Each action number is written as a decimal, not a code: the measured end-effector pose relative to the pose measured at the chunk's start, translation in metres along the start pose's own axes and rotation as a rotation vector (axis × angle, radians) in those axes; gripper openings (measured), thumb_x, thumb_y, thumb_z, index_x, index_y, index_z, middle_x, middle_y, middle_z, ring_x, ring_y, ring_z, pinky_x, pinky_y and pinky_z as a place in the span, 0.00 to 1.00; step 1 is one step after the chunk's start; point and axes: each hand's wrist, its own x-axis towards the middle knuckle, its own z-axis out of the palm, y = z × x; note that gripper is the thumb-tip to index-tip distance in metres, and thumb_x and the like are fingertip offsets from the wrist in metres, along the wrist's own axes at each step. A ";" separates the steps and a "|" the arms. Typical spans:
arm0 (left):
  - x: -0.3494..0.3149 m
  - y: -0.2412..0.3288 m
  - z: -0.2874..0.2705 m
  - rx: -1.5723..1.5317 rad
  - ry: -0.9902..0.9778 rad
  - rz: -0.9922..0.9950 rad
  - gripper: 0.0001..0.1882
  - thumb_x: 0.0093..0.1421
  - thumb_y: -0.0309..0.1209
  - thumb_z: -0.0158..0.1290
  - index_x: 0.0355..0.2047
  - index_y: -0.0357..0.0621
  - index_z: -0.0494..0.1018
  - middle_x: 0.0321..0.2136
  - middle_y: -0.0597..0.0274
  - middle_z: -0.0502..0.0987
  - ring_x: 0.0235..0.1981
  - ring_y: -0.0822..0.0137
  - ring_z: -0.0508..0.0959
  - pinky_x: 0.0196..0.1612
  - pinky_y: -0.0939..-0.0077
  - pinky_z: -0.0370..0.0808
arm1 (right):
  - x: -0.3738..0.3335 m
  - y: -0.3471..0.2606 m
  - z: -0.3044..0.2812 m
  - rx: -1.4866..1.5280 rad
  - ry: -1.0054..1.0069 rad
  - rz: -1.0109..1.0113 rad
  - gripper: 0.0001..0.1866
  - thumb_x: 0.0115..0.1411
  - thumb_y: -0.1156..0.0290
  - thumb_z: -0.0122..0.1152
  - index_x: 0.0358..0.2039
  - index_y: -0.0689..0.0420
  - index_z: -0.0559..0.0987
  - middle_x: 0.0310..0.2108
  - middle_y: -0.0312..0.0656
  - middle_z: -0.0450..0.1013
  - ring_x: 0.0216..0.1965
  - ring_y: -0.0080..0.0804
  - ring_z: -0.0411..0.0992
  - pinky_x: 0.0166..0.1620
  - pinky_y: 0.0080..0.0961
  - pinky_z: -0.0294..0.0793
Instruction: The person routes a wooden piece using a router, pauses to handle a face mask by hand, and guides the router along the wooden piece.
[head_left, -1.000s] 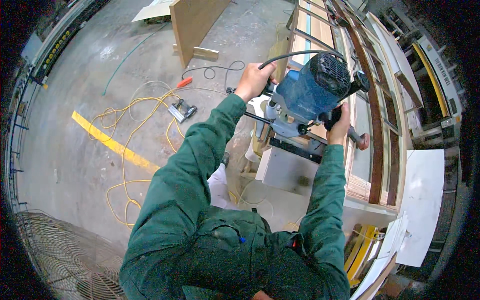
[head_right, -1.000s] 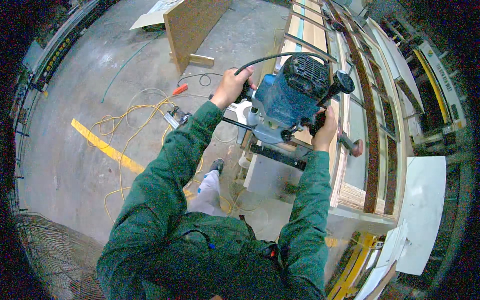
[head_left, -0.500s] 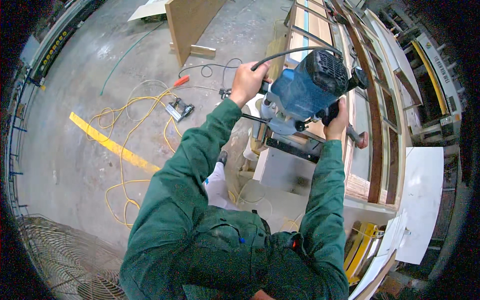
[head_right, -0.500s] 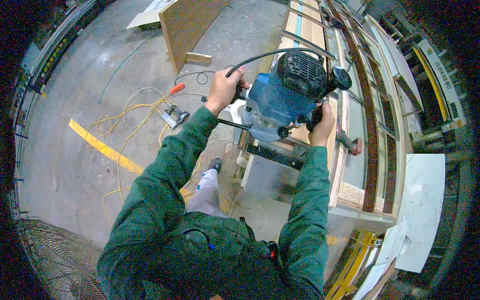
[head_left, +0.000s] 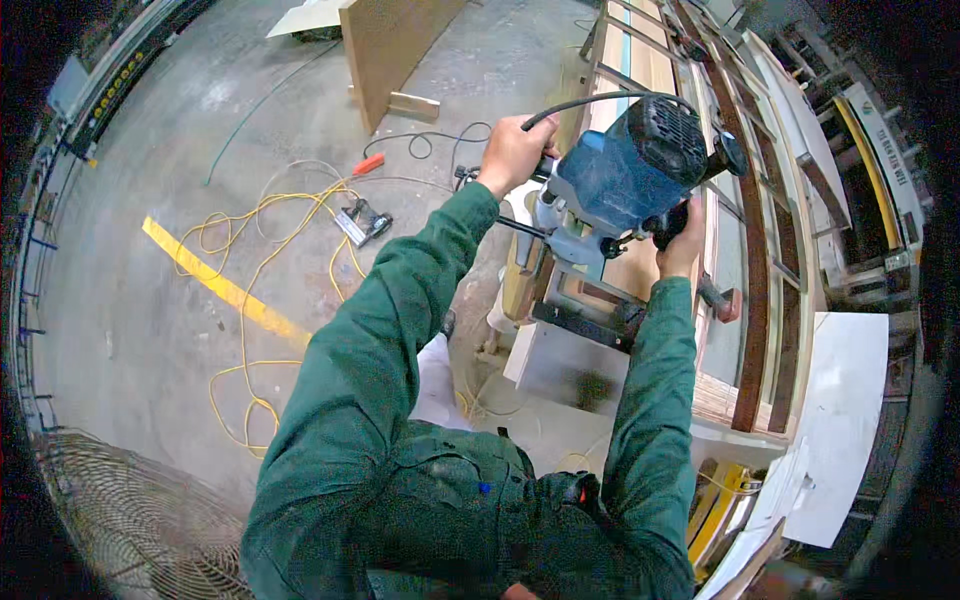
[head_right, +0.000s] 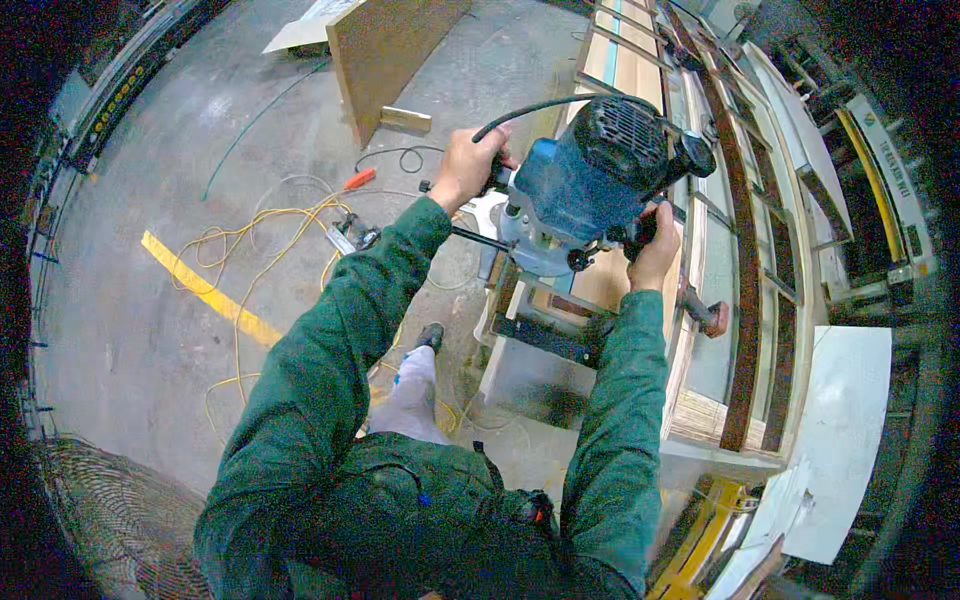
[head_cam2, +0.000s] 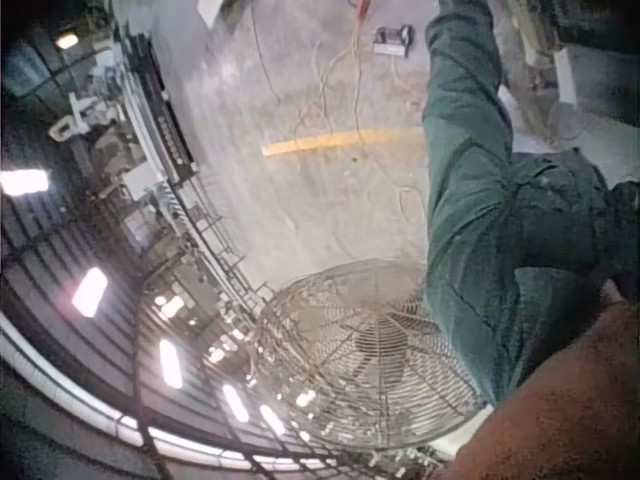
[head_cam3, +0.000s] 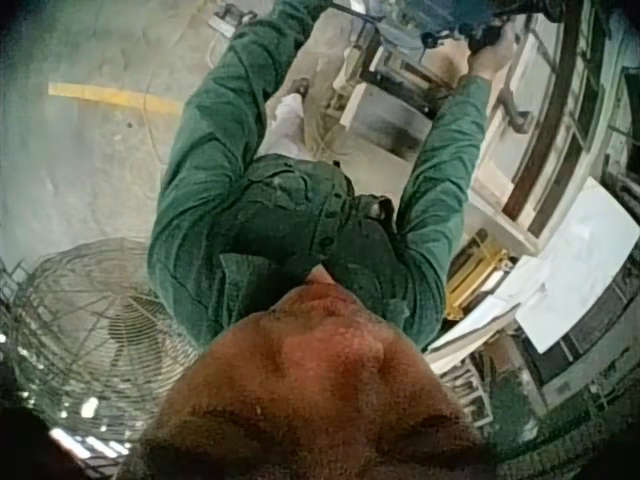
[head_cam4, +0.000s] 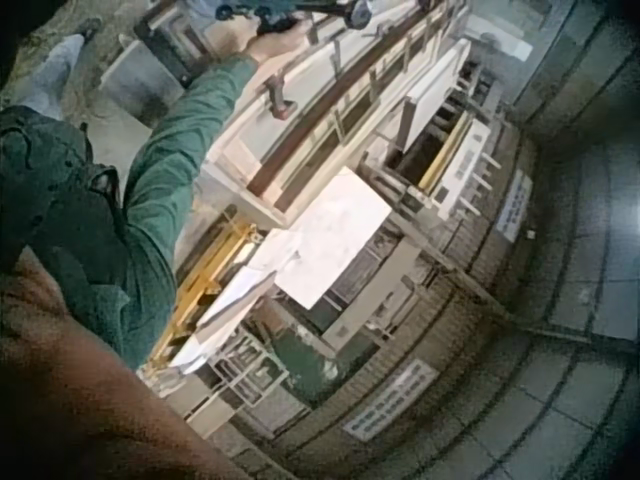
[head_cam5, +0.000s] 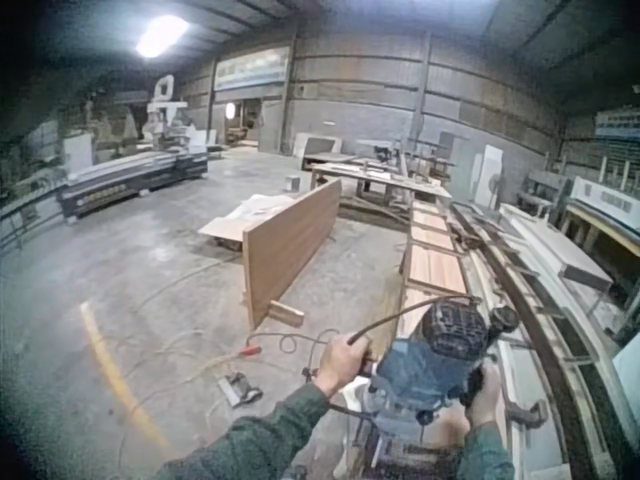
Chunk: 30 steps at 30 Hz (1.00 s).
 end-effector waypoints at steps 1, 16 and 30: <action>0.002 -0.001 0.000 -0.019 0.004 -0.001 0.20 0.57 0.41 0.49 0.18 0.35 0.73 0.16 0.58 0.76 0.19 0.69 0.77 0.25 0.74 0.72 | 0.001 0.000 0.001 0.002 -0.001 0.001 0.19 0.61 0.52 0.48 0.24 0.55 0.74 0.20 0.34 0.69 0.18 0.23 0.66 0.20 0.20 0.64; 0.021 0.002 -0.008 0.089 -0.063 -0.010 0.22 0.58 0.43 0.47 0.21 0.34 0.74 0.17 0.56 0.76 0.20 0.68 0.77 0.26 0.74 0.71 | -0.002 -0.001 0.011 -0.005 0.025 -0.008 0.20 0.61 0.51 0.49 0.24 0.55 0.75 0.20 0.35 0.70 0.18 0.23 0.67 0.21 0.19 0.64; 0.038 0.000 -0.013 0.012 -0.140 -0.058 0.23 0.58 0.45 0.48 0.18 0.36 0.72 0.16 0.57 0.75 0.21 0.67 0.77 0.27 0.75 0.72 | -0.016 0.006 0.011 -0.172 0.115 -0.025 0.27 0.61 0.47 0.45 0.21 0.59 0.74 0.16 0.37 0.68 0.13 0.23 0.64 0.16 0.20 0.60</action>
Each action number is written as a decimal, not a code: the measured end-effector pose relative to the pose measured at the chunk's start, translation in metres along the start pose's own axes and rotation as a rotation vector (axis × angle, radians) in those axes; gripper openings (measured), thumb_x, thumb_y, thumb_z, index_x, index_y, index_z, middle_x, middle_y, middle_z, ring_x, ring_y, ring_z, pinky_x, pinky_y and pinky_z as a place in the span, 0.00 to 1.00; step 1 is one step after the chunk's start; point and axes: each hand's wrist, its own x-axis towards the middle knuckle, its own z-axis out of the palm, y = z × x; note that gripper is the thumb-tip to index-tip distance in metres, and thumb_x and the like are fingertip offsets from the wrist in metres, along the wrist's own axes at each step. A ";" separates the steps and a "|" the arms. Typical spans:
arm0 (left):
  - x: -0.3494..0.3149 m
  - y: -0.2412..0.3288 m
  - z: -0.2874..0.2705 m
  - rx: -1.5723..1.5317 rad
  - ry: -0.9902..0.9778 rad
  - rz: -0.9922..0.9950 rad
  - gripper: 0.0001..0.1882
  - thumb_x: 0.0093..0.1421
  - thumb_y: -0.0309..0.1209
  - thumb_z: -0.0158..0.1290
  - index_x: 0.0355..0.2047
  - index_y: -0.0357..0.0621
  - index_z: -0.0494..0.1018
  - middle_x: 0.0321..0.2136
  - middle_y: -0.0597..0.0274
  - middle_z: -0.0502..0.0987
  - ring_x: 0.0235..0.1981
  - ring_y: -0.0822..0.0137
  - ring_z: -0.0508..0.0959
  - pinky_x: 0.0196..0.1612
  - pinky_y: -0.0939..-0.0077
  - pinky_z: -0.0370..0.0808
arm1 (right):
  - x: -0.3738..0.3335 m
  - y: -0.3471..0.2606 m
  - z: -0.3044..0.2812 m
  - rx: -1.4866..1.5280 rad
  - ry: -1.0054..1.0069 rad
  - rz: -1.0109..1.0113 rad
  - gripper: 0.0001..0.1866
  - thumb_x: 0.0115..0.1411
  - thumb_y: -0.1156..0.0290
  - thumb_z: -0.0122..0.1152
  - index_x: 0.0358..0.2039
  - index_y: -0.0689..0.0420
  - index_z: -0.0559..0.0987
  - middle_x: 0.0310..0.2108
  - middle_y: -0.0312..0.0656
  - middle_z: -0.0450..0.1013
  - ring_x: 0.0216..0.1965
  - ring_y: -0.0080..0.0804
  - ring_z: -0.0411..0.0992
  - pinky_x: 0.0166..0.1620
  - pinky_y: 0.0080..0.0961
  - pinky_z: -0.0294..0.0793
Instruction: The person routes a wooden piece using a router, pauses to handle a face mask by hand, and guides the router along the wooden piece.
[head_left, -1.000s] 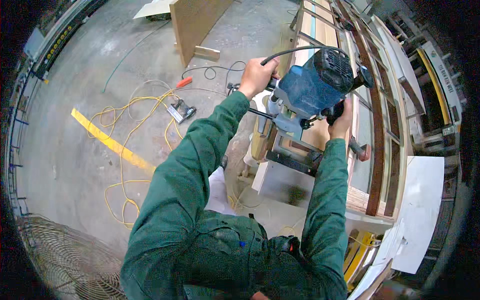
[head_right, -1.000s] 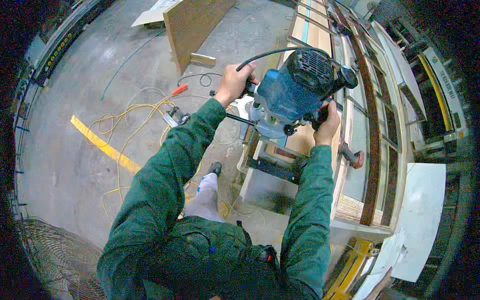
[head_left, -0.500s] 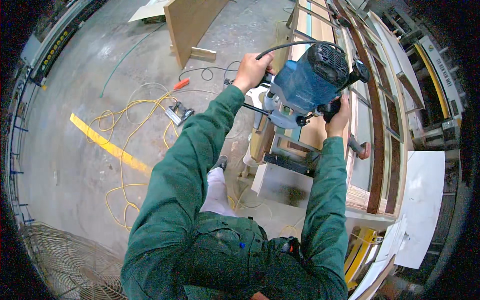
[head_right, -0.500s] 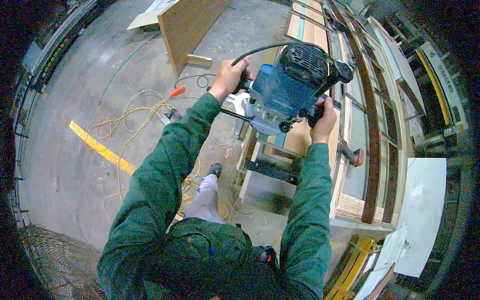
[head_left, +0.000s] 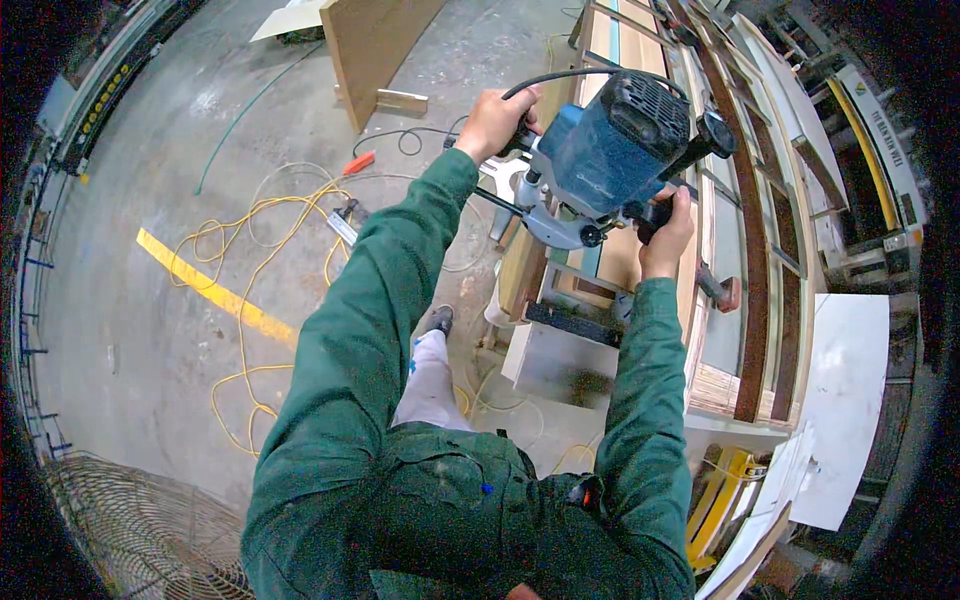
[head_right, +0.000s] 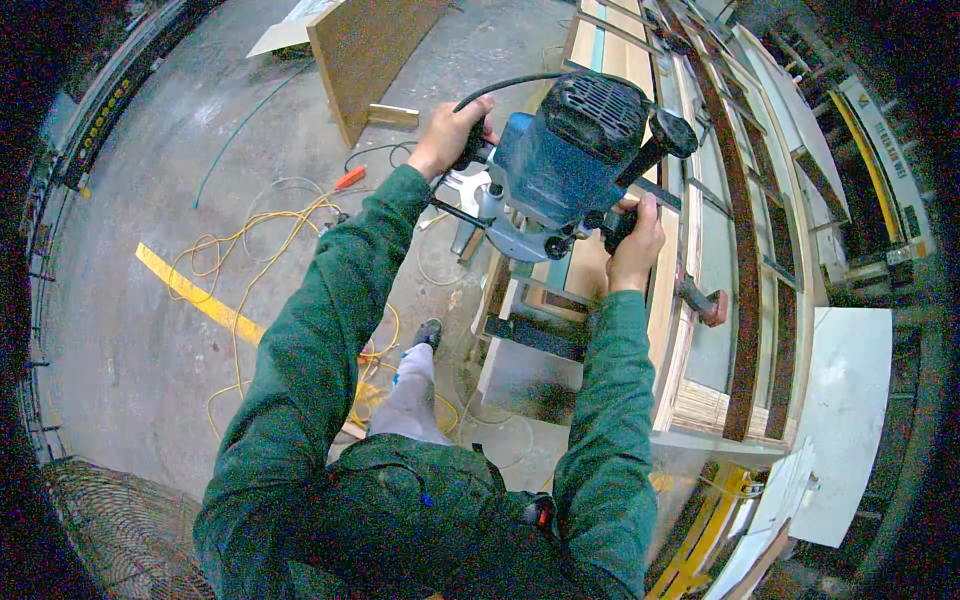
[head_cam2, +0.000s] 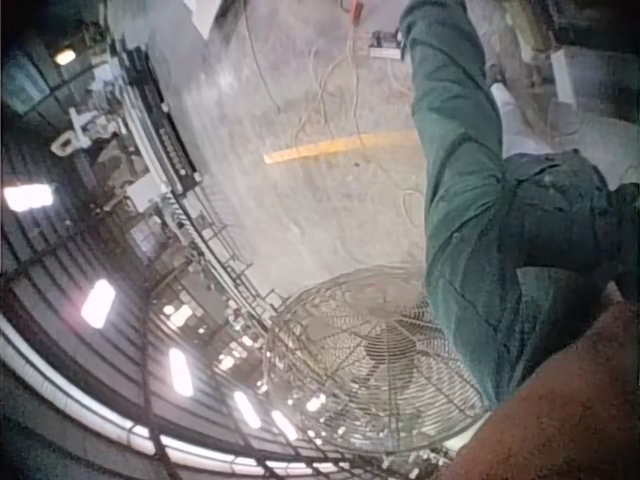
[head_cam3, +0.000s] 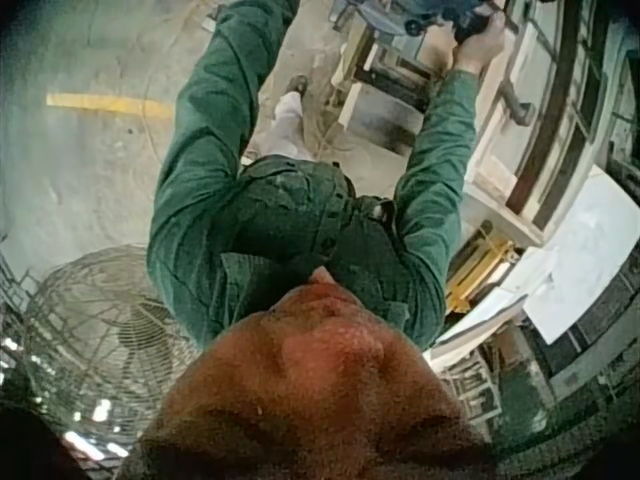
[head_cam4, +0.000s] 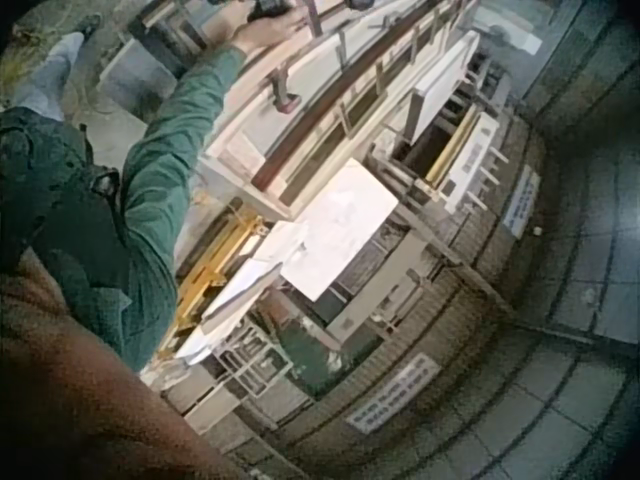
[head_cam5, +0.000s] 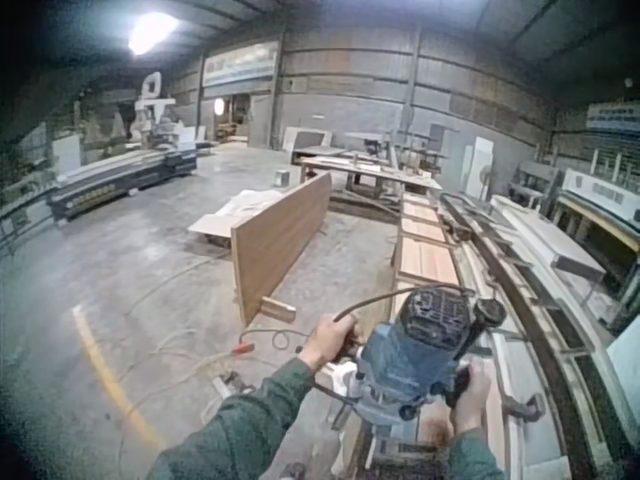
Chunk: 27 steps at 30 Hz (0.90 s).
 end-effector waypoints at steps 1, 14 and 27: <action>0.000 0.000 -0.001 0.001 -0.009 -0.003 0.22 0.59 0.45 0.48 0.18 0.39 0.72 0.17 0.58 0.75 0.21 0.69 0.76 0.27 0.75 0.71 | 0.001 0.000 -0.001 0.004 -0.023 0.009 0.24 0.61 0.48 0.46 0.23 0.57 0.73 0.18 0.37 0.68 0.14 0.25 0.65 0.17 0.21 0.63; -0.023 0.013 0.014 0.031 0.136 0.029 0.21 0.58 0.40 0.48 0.19 0.32 0.74 0.15 0.56 0.75 0.20 0.67 0.79 0.24 0.74 0.72 | 0.028 0.011 -0.015 0.009 -0.113 -0.055 0.24 0.62 0.51 0.46 0.24 0.59 0.76 0.22 0.36 0.70 0.25 0.22 0.68 0.31 0.20 0.65; -0.021 0.002 0.021 0.060 0.144 0.055 0.24 0.58 0.44 0.47 0.20 0.31 0.74 0.16 0.54 0.76 0.19 0.67 0.78 0.24 0.73 0.72 | 0.030 0.001 -0.018 0.084 -0.144 0.051 0.24 0.59 0.48 0.50 0.23 0.58 0.74 0.19 0.36 0.69 0.17 0.24 0.66 0.19 0.21 0.63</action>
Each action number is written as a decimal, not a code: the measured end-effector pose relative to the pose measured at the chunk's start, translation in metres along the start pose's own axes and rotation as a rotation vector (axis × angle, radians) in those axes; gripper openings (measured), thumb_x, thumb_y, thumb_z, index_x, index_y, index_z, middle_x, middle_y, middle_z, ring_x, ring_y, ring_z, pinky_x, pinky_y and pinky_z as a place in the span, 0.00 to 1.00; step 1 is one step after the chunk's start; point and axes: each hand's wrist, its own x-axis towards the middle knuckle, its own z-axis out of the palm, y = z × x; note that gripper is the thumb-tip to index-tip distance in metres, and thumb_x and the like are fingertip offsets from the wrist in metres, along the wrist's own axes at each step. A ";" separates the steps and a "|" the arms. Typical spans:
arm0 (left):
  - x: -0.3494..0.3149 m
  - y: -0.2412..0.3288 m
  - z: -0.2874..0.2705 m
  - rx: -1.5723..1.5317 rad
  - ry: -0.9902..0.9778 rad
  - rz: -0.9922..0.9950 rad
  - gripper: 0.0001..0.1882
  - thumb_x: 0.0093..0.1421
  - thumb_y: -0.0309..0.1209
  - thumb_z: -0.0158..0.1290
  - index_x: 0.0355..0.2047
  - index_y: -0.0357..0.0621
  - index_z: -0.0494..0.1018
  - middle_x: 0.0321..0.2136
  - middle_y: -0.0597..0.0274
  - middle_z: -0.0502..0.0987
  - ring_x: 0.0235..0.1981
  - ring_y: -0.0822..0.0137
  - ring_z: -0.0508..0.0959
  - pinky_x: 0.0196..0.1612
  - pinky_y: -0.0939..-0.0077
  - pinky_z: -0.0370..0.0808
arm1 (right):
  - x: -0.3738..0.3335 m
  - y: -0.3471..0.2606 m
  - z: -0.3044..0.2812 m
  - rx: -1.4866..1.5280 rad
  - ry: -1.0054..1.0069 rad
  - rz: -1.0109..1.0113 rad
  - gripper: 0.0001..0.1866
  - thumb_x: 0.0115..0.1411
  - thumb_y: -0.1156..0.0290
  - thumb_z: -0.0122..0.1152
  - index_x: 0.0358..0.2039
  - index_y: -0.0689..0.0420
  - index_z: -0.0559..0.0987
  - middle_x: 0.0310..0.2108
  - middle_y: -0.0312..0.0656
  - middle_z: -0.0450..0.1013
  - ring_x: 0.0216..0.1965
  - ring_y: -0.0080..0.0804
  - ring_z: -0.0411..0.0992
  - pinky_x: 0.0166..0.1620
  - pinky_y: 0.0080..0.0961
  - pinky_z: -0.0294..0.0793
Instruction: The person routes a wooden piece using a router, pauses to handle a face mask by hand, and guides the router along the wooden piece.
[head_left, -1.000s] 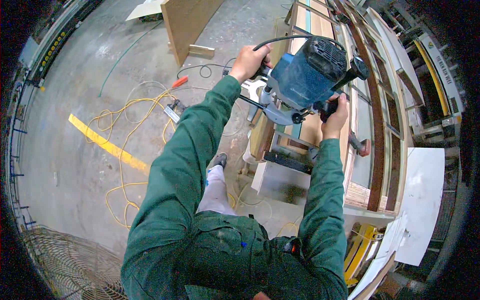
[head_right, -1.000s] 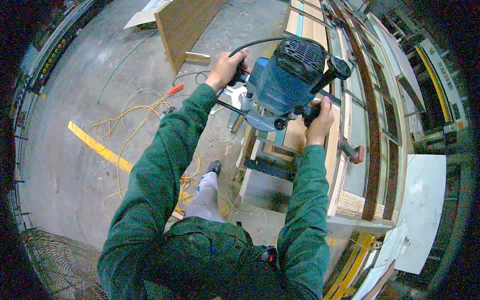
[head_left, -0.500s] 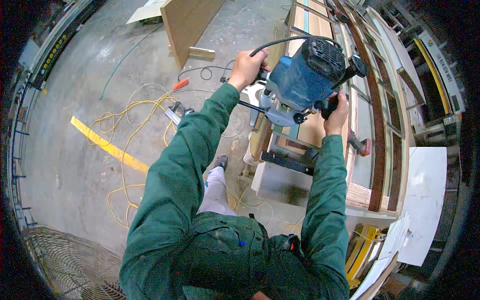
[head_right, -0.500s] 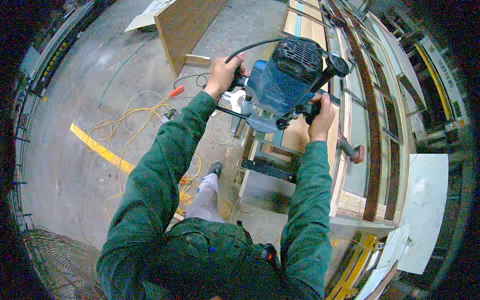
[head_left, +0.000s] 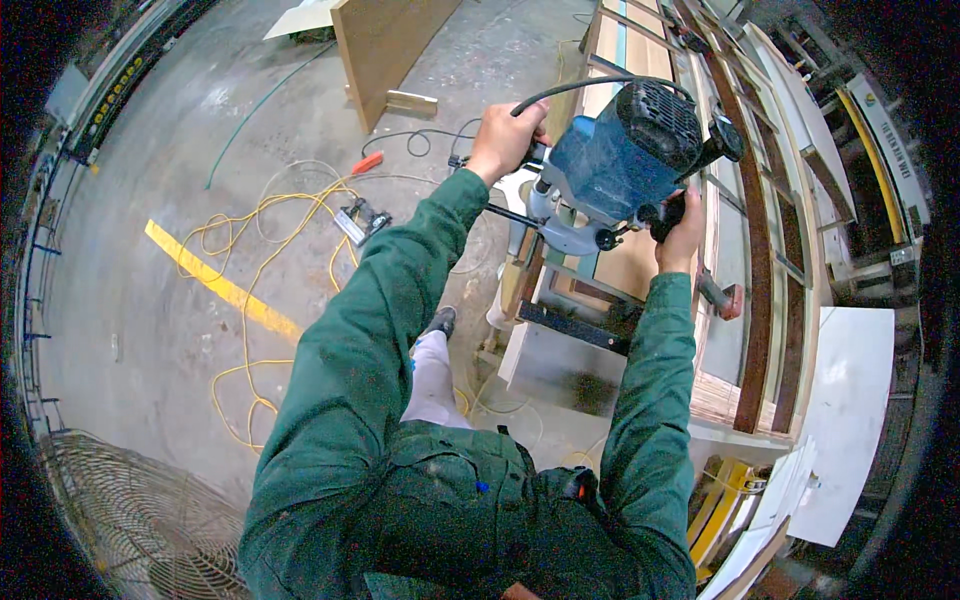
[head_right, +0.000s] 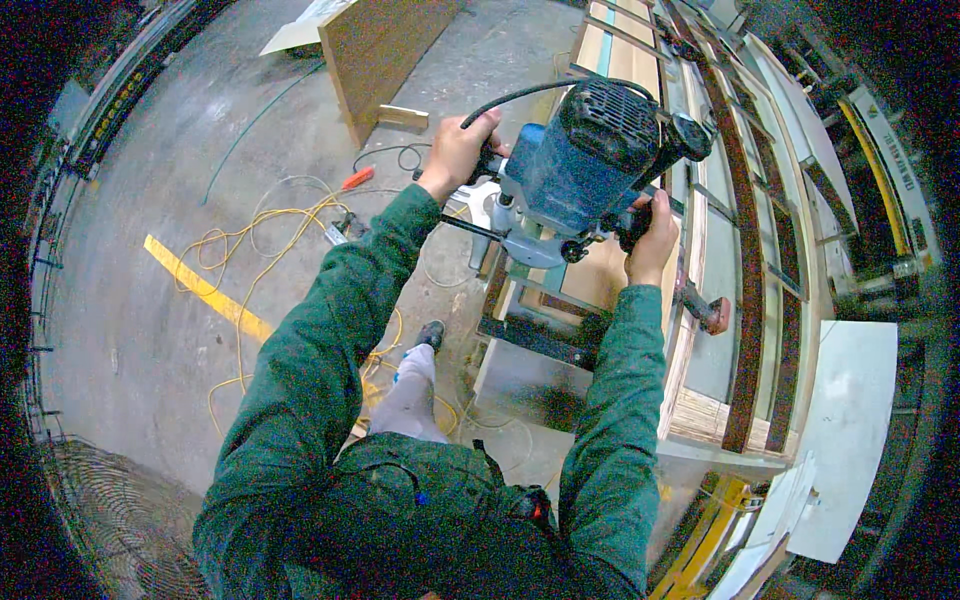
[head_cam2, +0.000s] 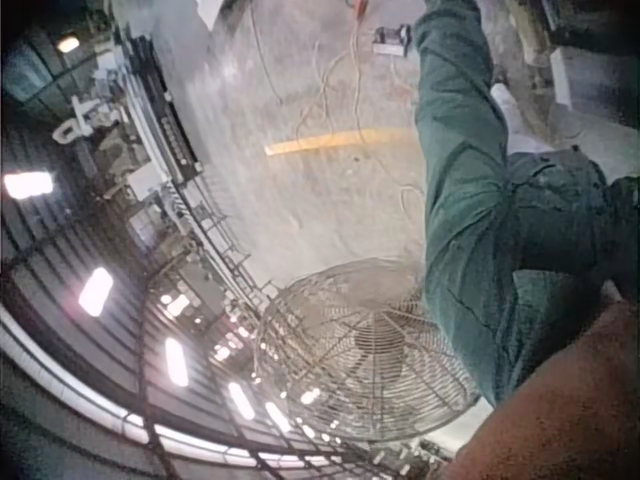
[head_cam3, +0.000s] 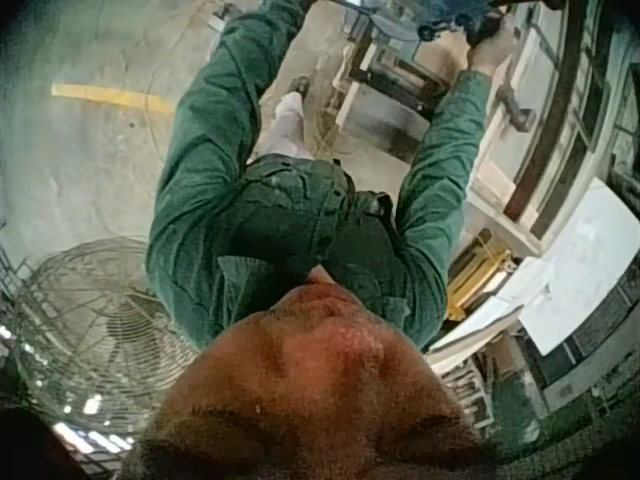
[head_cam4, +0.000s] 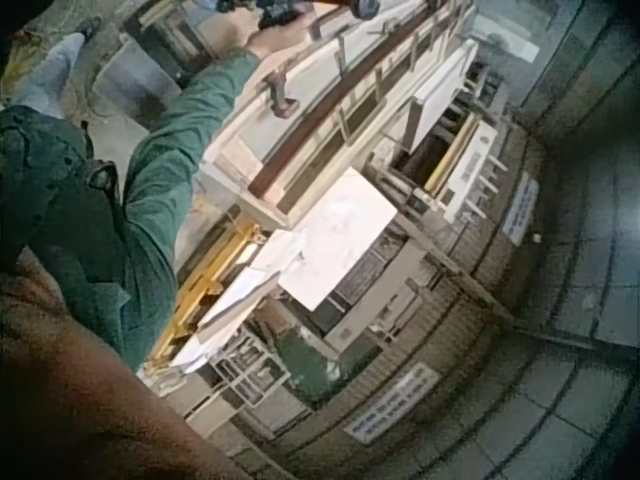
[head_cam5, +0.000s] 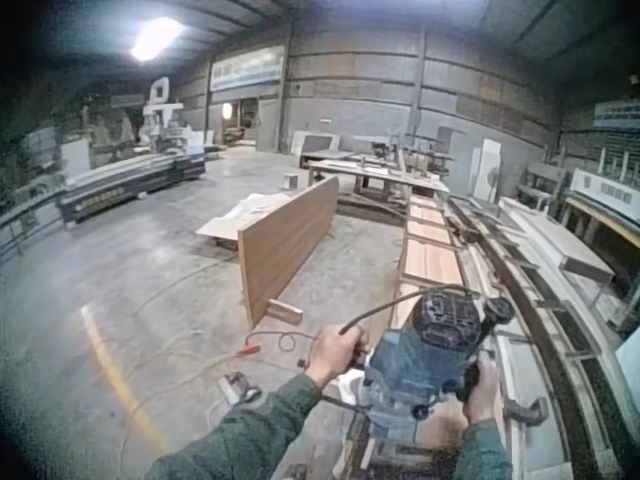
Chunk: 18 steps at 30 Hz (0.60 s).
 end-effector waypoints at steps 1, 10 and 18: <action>0.000 0.000 0.001 0.001 0.001 0.000 0.24 0.58 0.44 0.47 0.20 0.31 0.74 0.16 0.54 0.76 0.19 0.67 0.78 0.24 0.73 0.72 | 0.000 0.000 0.000 0.000 -0.001 0.001 0.24 0.59 0.48 0.50 0.23 0.58 0.74 0.19 0.36 0.69 0.17 0.24 0.66 0.19 0.21 0.63; -0.002 -0.002 0.001 0.022 -0.002 -0.001 0.24 0.59 0.44 0.47 0.21 0.31 0.74 0.16 0.54 0.76 0.20 0.66 0.79 0.25 0.73 0.72 | -0.004 -0.004 0.002 0.040 0.005 0.020 0.24 0.60 0.49 0.49 0.23 0.58 0.75 0.20 0.37 0.70 0.17 0.24 0.67 0.18 0.20 0.63; 0.001 -0.008 0.002 -0.007 0.017 0.036 0.25 0.60 0.45 0.47 0.21 0.31 0.74 0.16 0.54 0.76 0.20 0.66 0.78 0.25 0.72 0.72 | -0.003 -0.006 -0.003 -0.052 -0.034 -0.004 0.25 0.61 0.47 0.46 0.23 0.58 0.74 0.20 0.37 0.69 0.17 0.24 0.66 0.19 0.20 0.63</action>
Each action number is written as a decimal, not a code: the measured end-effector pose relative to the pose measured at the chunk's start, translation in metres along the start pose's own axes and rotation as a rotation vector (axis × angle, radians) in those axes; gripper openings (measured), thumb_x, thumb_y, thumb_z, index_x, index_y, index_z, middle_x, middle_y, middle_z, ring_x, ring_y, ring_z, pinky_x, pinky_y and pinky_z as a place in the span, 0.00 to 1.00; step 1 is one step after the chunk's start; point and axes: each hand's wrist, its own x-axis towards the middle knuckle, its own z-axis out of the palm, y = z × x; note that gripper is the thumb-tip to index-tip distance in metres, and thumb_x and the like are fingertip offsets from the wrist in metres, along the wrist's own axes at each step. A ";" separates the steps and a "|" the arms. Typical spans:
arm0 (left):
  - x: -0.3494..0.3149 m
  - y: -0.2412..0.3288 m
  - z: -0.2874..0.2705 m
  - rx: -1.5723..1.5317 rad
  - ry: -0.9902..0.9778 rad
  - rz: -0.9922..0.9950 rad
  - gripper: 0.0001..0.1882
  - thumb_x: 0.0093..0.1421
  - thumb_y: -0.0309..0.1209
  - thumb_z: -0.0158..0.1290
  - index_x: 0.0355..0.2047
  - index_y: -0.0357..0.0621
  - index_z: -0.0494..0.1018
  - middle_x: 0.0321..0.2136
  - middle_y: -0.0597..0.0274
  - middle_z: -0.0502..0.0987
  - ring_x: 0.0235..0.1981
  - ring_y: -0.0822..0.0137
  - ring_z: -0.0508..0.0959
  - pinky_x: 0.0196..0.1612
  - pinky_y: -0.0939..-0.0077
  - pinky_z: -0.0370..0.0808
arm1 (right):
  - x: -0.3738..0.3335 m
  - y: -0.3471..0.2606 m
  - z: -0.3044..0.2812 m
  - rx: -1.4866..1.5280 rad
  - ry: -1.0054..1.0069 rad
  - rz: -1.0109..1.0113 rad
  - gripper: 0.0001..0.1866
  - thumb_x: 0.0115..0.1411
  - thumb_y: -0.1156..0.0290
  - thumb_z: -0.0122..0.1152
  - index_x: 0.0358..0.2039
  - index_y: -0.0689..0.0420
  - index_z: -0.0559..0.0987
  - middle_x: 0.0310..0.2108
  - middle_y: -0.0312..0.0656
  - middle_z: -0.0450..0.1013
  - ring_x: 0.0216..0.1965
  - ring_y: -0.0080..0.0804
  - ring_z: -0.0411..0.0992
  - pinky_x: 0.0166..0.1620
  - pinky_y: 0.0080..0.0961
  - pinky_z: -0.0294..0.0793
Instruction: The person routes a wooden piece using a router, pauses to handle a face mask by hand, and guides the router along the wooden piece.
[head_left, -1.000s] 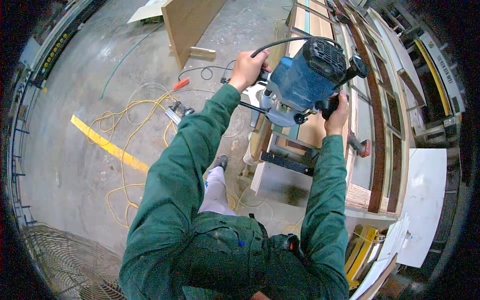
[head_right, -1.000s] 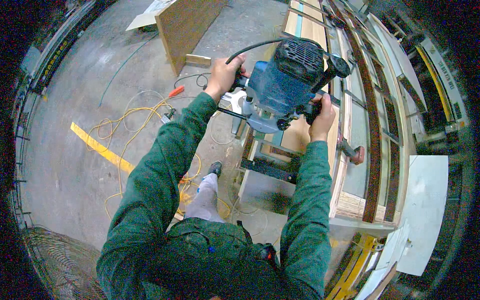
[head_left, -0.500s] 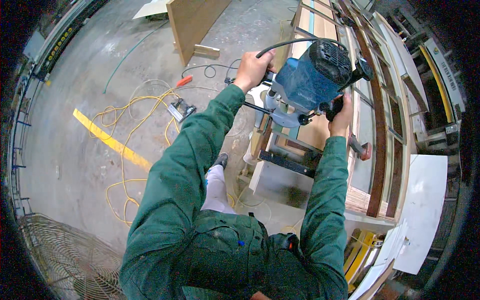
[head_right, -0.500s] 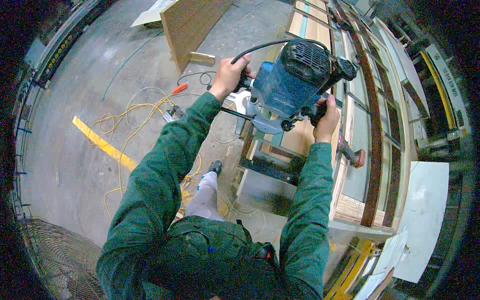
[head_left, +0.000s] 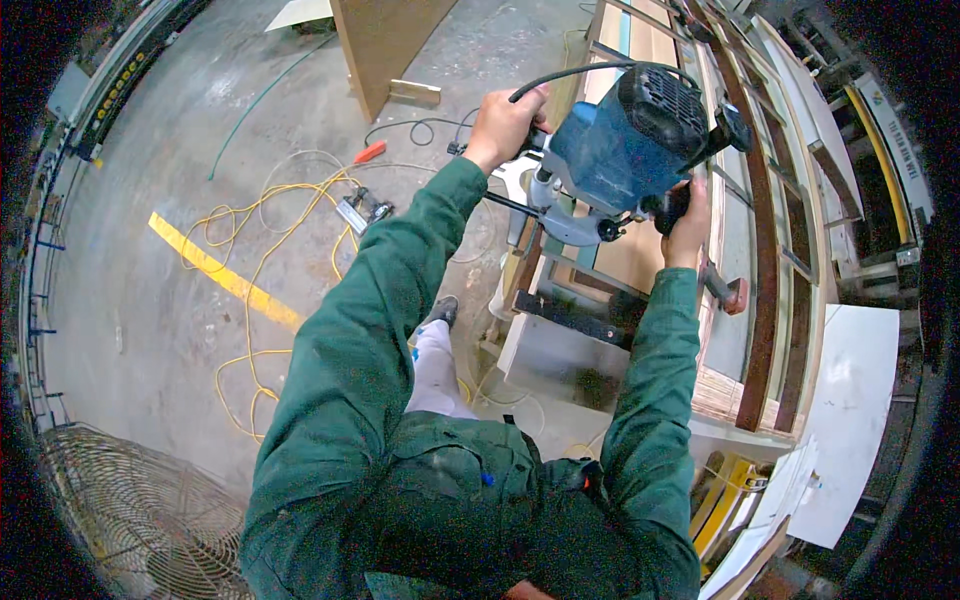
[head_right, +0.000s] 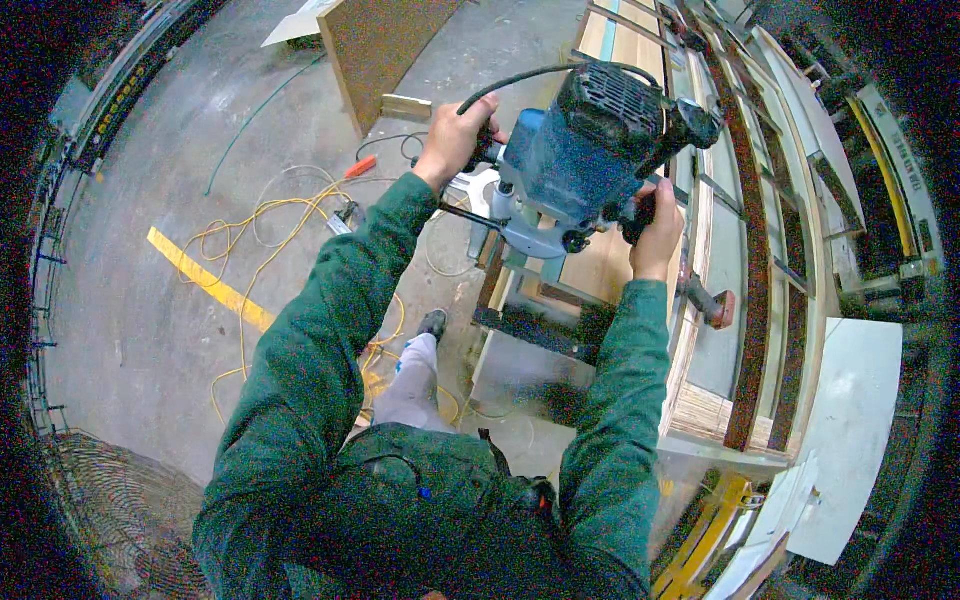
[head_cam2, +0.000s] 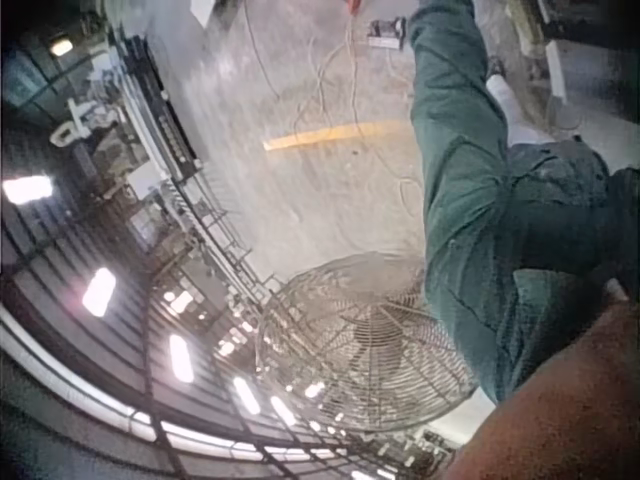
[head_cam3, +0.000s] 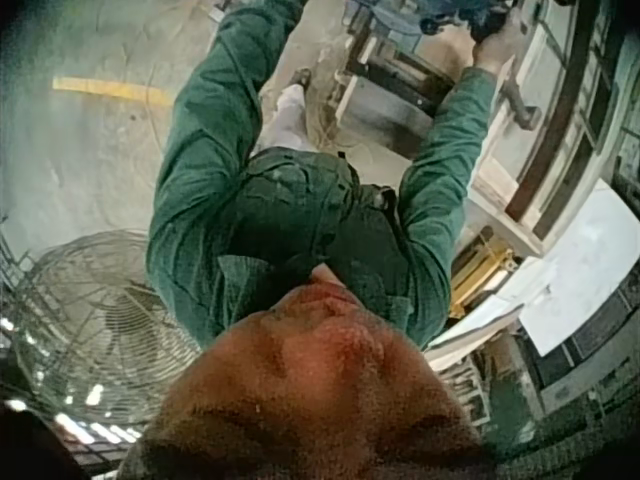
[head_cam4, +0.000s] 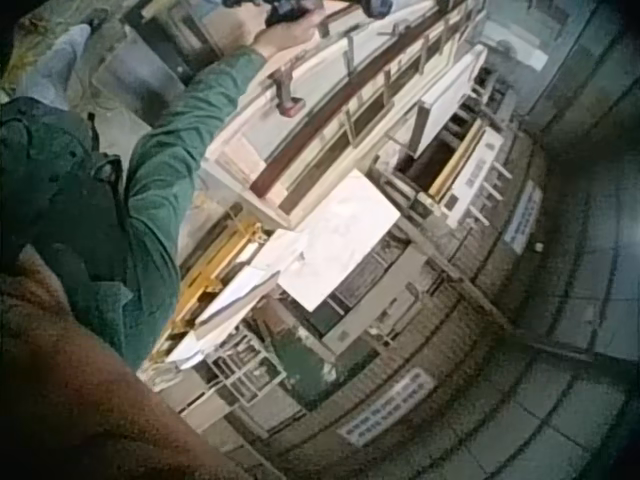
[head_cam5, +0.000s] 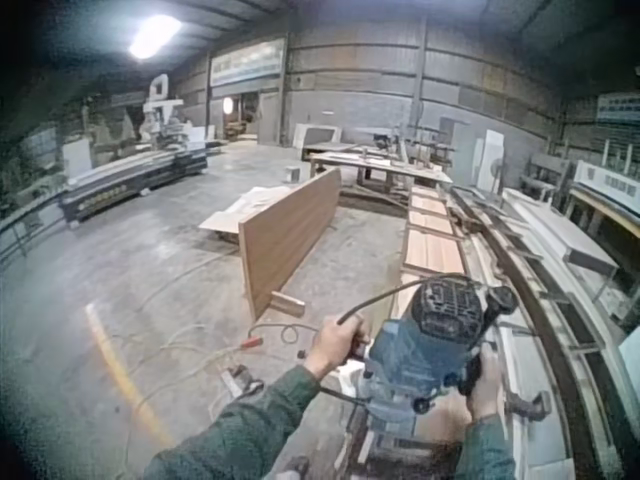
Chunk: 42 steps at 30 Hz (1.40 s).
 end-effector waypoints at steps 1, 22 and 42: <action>0.001 0.002 0.001 -0.007 -0.007 -0.022 0.26 0.60 0.46 0.47 0.20 0.31 0.74 0.16 0.54 0.76 0.19 0.68 0.77 0.25 0.72 0.71 | 0.002 0.000 -0.001 0.005 -0.003 -0.022 0.25 0.61 0.47 0.47 0.24 0.58 0.75 0.21 0.37 0.69 0.20 0.24 0.67 0.22 0.20 0.64; -0.072 0.025 -0.017 -0.019 -0.027 -0.053 0.26 0.60 0.44 0.46 0.18 0.31 0.72 0.13 0.57 0.73 0.20 0.66 0.78 0.25 0.72 0.72 | -0.076 -0.018 -0.006 -0.030 0.012 0.046 0.24 0.60 0.47 0.47 0.23 0.57 0.72 0.17 0.37 0.67 0.15 0.26 0.65 0.18 0.21 0.64; -0.069 0.021 -0.025 0.130 -0.109 -0.058 0.26 0.59 0.48 0.45 0.23 0.35 0.76 0.18 0.55 0.78 0.21 0.67 0.77 0.28 0.73 0.72 | -0.085 -0.019 -0.003 -0.032 0.049 0.011 0.26 0.61 0.47 0.46 0.22 0.59 0.73 0.16 0.38 0.68 0.13 0.25 0.64 0.17 0.21 0.60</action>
